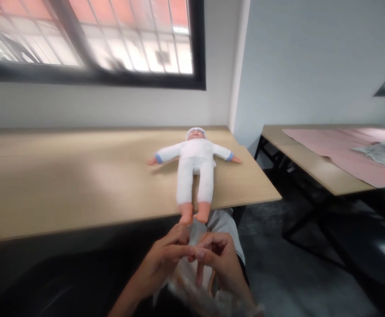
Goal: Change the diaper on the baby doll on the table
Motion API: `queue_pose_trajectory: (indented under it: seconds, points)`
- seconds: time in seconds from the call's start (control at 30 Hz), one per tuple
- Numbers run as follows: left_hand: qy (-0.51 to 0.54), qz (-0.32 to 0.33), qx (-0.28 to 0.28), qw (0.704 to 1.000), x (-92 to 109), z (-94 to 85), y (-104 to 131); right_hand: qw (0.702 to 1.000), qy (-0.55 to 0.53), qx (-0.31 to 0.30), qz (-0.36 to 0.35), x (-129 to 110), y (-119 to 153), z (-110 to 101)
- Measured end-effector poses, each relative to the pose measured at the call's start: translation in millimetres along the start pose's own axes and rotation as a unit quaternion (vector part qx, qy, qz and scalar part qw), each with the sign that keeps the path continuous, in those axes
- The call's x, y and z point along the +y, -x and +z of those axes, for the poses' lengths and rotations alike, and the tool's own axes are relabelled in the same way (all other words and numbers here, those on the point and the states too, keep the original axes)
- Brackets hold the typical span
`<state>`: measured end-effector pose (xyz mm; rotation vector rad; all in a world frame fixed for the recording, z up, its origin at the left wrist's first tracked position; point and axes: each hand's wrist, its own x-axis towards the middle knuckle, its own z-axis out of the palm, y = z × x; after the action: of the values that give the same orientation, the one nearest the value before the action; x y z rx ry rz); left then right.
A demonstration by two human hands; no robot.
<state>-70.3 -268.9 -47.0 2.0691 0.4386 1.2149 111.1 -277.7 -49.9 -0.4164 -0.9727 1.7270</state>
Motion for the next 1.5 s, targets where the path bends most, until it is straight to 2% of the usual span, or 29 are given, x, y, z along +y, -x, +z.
queue_pose_trajectory:
  seconds: [0.6, 0.93, 1.13, 1.23, 1.33, 1.5]
  points:
    - [-0.003, -0.016, 0.007, 1.000, -1, 2.0, 0, 1.000, 0.008, 0.008, -0.012, 1, 0, -2]
    - [0.000, -0.015, 0.017, 1.000, 3, 2.2, -5, 0.999, 0.030, 0.033, -0.004, 0, -2, 1]
    - [-0.018, -0.023, 0.013, 0.999, 4, -3.5, -2, 0.999, 0.048, 0.015, 0.005, 3, -1, -4]
    - [-0.017, -0.057, -0.009, 0.998, 9, -12.6, 0, 0.996, 0.086, 0.003, 0.010, 0, -2, -3]
    - [-0.012, -0.137, -0.036, 0.990, 16, -21.4, 3, 0.987, 0.162, -0.004, 0.007, -8, -4, -4]
    - [-0.050, -0.285, -0.104, 0.952, 16, -28.2, 16, 0.934, 0.354, -0.049, 0.030, -30, -3, -15]
